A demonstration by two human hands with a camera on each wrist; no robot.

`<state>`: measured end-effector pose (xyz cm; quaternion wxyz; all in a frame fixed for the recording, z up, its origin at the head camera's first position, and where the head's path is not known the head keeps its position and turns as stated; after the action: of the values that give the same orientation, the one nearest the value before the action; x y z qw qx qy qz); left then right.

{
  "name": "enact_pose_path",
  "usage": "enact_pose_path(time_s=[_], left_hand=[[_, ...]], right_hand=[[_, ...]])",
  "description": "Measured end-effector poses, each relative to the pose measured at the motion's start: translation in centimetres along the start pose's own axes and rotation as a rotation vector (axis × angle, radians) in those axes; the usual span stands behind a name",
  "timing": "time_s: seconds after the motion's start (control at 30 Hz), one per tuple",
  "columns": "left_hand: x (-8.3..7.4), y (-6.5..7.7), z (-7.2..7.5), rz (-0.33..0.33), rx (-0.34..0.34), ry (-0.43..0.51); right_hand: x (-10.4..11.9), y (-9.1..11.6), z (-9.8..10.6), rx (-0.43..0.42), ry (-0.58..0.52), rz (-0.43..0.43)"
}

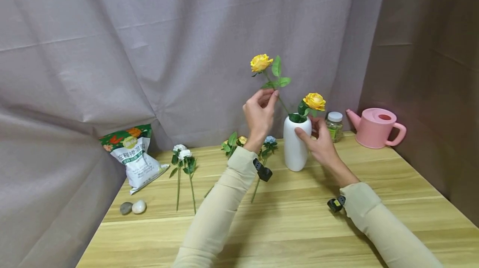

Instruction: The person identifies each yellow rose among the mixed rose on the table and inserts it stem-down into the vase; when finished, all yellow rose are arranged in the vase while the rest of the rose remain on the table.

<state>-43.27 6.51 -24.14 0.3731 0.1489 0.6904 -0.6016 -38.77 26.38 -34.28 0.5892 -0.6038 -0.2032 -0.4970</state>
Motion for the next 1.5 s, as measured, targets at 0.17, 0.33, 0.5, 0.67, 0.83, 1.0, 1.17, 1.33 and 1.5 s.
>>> enact_pose_path(time_s=[0.17,0.33,0.5,0.67,0.83,1.0,1.17,1.33,1.5], left_hand=[[0.8,0.3,-0.7,0.034,0.051,-0.044],[1.9,1.0,-1.7,0.077,0.126,-0.079],[3.0,2.2,-3.0,0.130,0.238,-0.136],[3.4,3.3,-3.5,0.137,0.311,-0.191],[2.6,2.8,-2.7,0.062,0.195,-0.154],[1.9,2.5,-3.2,0.046,0.188,-0.093],[2.1,2.8,-4.1,0.103,0.218,-0.122],[2.0,3.0,-4.9,0.123,0.267,-0.126],[1.7,3.5,-5.6,0.108,0.362,-0.169]], right_hand=[[-0.1,0.1,-0.2,0.013,0.005,-0.013],[-0.1,0.0,-0.3,0.026,0.013,-0.015],[0.0,0.0,-0.3,0.023,0.009,-0.015],[0.0,0.3,-0.5,0.026,0.001,-0.013],[0.0,0.2,-0.7,0.023,-0.008,-0.005],[0.0,0.0,-0.4,0.012,0.013,-0.002],[-0.3,0.1,-0.4,0.020,0.020,-0.013],[-0.9,0.1,-0.3,0.012,0.013,-0.022],[-2.8,-0.7,-0.3,-0.006,0.004,-0.001]])
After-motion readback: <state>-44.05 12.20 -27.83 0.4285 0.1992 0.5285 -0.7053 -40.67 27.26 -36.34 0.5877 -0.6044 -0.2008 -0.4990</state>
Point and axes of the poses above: each hand's wrist, its own y-axis away from the middle knuckle, its own z-axis out of the back of the hand, x = y × z, the point moved 8 cm from there along -y, towards the middle knuckle, and after that the axes turned 6 degrees about -x, right-handed, at the moved point
